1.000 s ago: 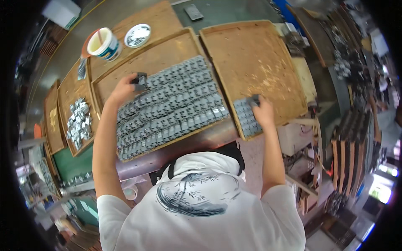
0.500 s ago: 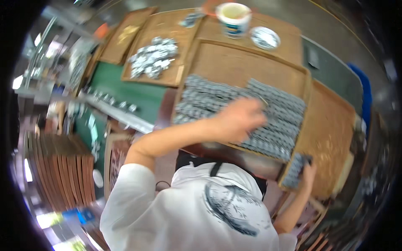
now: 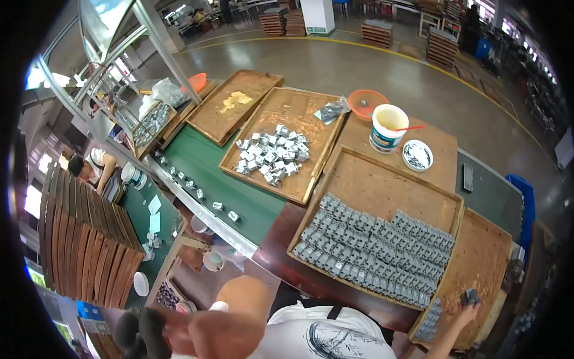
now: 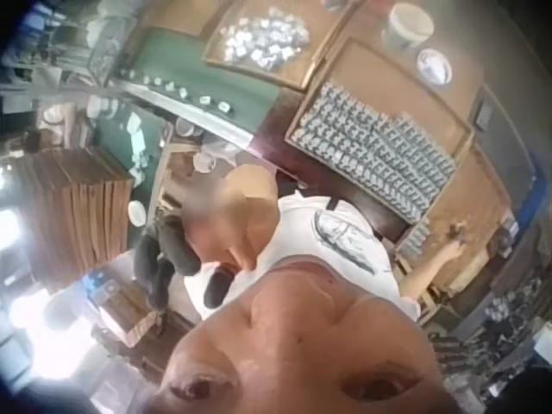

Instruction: Manually assemble and organize small grey electronic components into structured trays at a production workbench.

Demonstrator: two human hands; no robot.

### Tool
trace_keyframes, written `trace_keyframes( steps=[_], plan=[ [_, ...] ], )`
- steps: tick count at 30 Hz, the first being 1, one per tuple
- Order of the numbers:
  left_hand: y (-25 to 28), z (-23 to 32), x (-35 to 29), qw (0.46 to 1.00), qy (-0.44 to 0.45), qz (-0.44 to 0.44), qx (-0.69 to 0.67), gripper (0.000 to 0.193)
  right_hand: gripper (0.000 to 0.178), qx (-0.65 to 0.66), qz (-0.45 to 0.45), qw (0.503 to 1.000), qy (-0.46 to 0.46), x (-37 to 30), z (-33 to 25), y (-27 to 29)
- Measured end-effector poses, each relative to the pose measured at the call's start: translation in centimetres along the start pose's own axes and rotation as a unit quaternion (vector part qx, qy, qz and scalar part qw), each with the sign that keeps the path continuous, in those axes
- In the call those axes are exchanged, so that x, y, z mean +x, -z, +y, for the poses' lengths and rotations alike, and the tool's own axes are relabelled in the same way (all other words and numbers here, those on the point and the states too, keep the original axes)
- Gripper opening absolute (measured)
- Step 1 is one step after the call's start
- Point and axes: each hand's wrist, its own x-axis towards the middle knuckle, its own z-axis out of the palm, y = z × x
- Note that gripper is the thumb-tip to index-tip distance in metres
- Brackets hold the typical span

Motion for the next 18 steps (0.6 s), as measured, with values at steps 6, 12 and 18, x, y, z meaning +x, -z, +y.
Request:
trace_keyframes(
  steps=[6, 12, 18],
  plan=[
    [2.0, 3.2, 0.2, 0.996, -0.004, -0.031, -0.086, 0.05, 0.024, 0.089, -0.092, 0.992, 0.018, -5.7, -4.2, -9.9],
    [1.0, -1.1, 2.2, 0.939, -0.218, 0.09, 0.25, 0.047, 0.018, 0.136, -0.247, 0.959, 0.029, -9.0, -7.3, -15.8],
    [1.0, -0.8, 2.3, 0.99, -0.029, 0.004, -0.135, 0.042, 0.014, 0.158, -0.21, 0.965, 0.011, -13.1, -10.1, -18.3]
  ],
)
